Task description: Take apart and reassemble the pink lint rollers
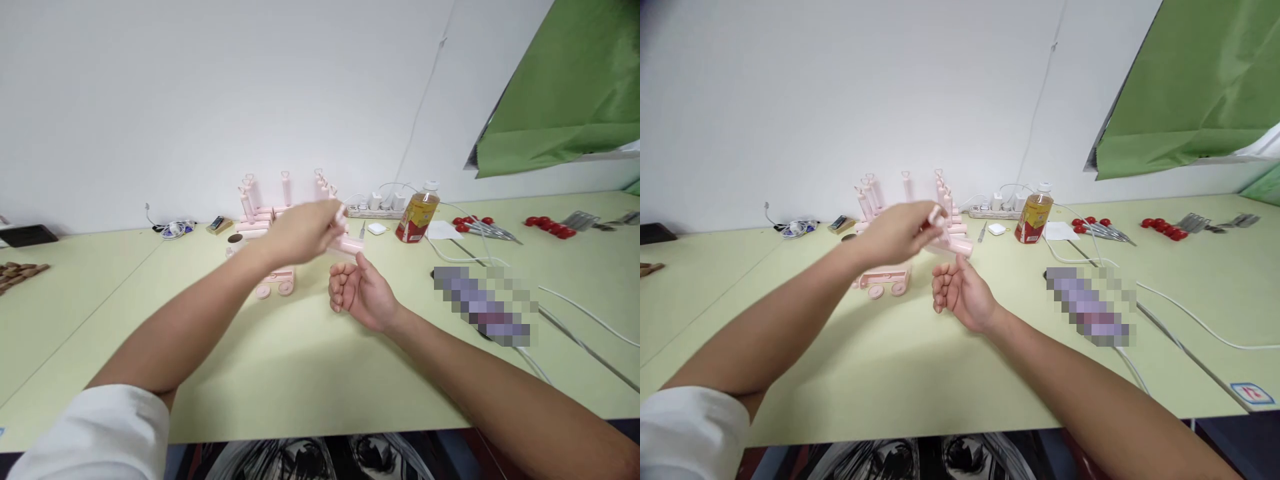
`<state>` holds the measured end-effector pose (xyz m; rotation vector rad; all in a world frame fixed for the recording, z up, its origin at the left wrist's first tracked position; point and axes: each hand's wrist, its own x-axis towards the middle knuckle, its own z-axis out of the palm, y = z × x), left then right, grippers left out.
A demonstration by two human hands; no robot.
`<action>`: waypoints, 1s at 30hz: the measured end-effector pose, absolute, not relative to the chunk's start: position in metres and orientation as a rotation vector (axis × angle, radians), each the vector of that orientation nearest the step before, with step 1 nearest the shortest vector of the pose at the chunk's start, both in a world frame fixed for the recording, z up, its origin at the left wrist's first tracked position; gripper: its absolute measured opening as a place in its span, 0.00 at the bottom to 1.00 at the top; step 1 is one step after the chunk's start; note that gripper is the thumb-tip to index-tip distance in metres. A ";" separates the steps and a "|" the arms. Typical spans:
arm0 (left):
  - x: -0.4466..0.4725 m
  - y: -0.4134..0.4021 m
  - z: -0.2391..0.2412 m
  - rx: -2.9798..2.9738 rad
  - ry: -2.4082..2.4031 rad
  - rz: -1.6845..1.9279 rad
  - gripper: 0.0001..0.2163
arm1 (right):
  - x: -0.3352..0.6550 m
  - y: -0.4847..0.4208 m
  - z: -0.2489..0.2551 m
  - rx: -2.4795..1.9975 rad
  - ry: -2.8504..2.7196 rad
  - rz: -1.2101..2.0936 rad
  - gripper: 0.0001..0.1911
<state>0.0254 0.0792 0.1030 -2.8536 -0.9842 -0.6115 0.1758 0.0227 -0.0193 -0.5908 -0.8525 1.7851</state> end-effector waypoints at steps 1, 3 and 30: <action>0.019 0.089 0.114 -2.857 -1.025 -0.660 0.10 | 0.175 0.022 -0.023 -0.590 -0.902 1.793 0.25; 0.007 0.112 0.131 -2.813 -1.189 -0.775 0.10 | 0.171 0.020 -0.030 -0.617 -0.990 1.795 0.23; 0.000 0.307 0.073 -2.452 -2.073 -0.756 0.14 | 0.163 0.027 -0.051 -0.906 -1.386 1.709 0.21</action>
